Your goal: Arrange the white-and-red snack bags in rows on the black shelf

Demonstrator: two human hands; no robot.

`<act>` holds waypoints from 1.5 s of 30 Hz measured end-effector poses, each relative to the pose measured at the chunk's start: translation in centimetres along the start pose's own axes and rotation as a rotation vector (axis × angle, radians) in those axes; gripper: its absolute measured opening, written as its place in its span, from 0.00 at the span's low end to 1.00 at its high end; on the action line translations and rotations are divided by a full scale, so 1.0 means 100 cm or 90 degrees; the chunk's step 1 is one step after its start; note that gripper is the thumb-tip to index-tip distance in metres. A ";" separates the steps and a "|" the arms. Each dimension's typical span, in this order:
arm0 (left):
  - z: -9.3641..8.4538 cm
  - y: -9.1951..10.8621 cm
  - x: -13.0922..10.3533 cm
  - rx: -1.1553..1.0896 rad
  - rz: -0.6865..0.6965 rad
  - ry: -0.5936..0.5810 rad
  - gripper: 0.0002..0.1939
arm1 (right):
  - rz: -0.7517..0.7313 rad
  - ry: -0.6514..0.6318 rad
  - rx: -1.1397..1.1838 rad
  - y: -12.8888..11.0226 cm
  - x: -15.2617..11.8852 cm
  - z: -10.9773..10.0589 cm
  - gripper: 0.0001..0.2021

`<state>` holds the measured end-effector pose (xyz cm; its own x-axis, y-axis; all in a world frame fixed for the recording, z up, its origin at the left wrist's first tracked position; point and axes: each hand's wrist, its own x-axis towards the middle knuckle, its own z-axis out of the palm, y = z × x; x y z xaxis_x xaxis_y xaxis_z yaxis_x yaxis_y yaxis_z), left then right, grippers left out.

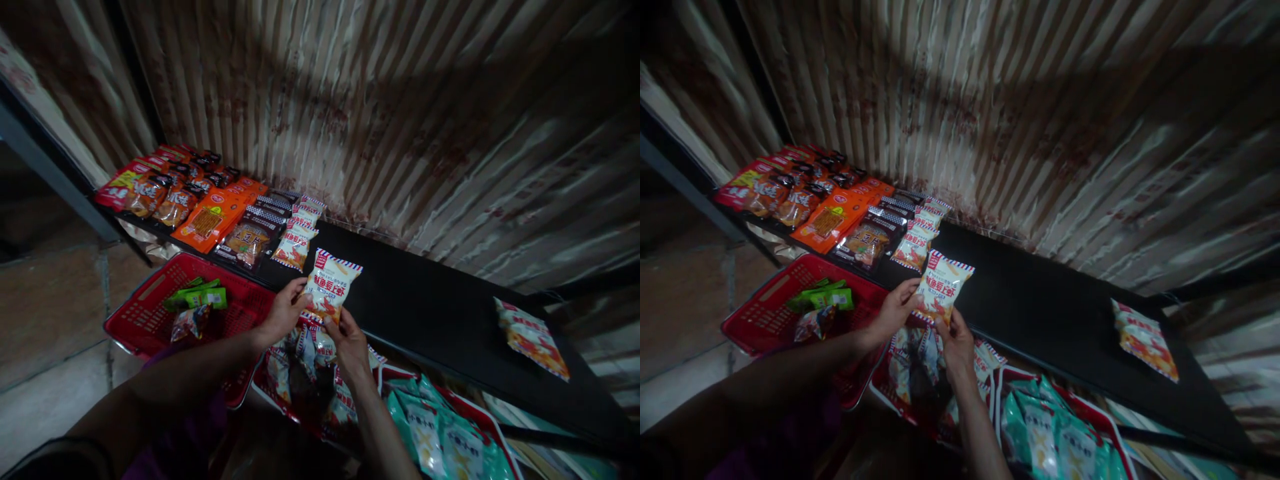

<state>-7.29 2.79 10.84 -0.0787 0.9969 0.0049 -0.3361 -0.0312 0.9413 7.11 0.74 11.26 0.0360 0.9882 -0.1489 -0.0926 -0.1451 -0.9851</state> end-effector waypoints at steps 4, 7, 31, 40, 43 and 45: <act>-0.016 0.009 0.017 0.021 0.059 0.043 0.20 | -0.034 -0.011 -0.035 -0.011 0.019 0.026 0.25; -0.029 0.014 0.030 0.031 0.093 0.080 0.21 | -0.049 -0.014 -0.086 -0.017 0.038 0.043 0.24; -0.057 0.013 0.041 0.544 0.263 0.141 0.27 | -0.215 0.022 -0.433 0.002 0.085 0.070 0.18; -0.052 -0.002 0.049 0.686 0.325 0.106 0.29 | -0.131 0.091 -0.256 -0.002 0.107 0.058 0.28; -0.051 -0.005 0.051 0.698 0.332 0.111 0.30 | -0.106 0.107 -0.197 -0.007 0.135 0.063 0.31; -0.051 -0.005 0.051 0.698 0.331 0.115 0.31 | -0.102 0.100 -0.187 -0.009 0.153 0.070 0.33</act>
<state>-12.30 7.55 8.63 -0.1259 0.8570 0.4998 0.7353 -0.2576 0.6269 0.81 16.30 10.52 0.1811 0.9833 0.0200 0.2160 -0.0199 -0.9762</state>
